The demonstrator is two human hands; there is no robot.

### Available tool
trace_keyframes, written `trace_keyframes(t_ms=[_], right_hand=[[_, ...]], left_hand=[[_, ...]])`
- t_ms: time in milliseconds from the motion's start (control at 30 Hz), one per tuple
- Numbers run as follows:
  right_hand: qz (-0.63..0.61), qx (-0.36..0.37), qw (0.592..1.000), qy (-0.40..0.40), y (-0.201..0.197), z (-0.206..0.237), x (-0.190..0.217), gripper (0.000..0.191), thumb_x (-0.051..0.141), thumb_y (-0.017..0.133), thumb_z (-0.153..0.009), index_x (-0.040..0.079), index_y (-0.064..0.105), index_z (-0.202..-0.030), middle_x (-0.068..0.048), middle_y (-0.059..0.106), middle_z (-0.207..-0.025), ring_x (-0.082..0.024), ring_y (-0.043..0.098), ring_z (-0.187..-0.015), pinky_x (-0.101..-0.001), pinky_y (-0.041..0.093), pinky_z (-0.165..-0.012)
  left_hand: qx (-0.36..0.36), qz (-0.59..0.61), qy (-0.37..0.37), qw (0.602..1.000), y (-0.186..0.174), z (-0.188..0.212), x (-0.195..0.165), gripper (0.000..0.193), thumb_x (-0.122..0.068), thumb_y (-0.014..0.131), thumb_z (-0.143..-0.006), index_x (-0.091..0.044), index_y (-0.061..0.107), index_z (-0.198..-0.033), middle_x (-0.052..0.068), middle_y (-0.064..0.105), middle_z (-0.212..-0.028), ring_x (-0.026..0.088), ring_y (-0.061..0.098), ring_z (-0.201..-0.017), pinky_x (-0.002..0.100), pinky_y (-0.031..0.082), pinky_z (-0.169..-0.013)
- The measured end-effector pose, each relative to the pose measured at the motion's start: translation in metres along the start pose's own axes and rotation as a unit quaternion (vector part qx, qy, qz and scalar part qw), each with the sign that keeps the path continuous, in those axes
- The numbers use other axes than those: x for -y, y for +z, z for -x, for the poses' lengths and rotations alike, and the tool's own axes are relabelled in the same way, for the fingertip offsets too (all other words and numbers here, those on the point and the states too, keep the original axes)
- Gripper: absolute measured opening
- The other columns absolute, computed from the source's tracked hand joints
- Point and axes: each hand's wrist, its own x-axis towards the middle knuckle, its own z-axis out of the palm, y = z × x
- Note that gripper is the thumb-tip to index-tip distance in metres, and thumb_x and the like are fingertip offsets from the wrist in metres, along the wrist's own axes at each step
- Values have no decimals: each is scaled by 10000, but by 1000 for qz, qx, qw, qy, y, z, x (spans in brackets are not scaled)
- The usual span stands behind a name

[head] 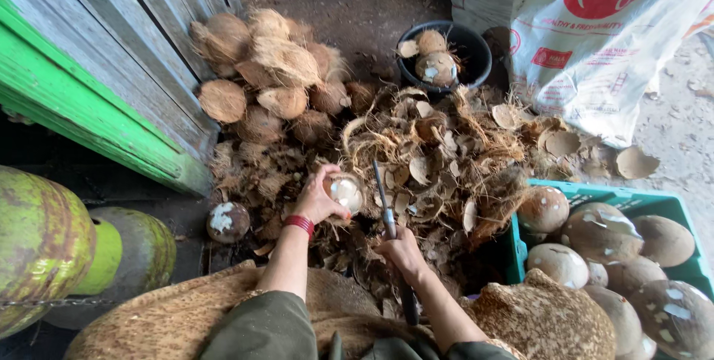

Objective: The person sits on a low stool and husks coconuts one at a time, holding each coconut against a fixed blade while chopping away the fibrous husk with a machete. They rotate the coconut between strikes, set husked coconuts into a green crate, and toss husk debris onto a growing pile.

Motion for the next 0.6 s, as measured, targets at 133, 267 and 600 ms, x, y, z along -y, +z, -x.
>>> trace_keyframes(t_ms=[133,267,600], right_hand=[[-3,36,999,6,-3,4,-2,208,-7,709,-789,78,521,-762,-33,575,-627,-140,509,-461,-286,431,-394],[-65,35,995,67,0,6,0,223,21,689,-807,112,489,-773,-35,521,-611,-152,447,-434,-314,386,-383],[61,-69,989,-112,15,4,15,119,20,580,-858,136,579,-890,-37,581,-627,-130,470,-455,-299,407,-392]], left_hand=[[13,-18,36,999,8,-3,-3,1130,-92,990,-390,-277,392,-1331,101,516,-1363,345,524,-1303,529,451,-1122],[-32,-50,-31,998,23,1,-17,1128,-138,1005,-400,-340,403,-1332,103,437,-1358,342,531,-1257,544,497,-1071],[-42,-115,-74,990,31,-1,-32,1027,-189,965,-441,-360,422,-1296,84,470,-1277,337,600,-1149,505,588,-920]])
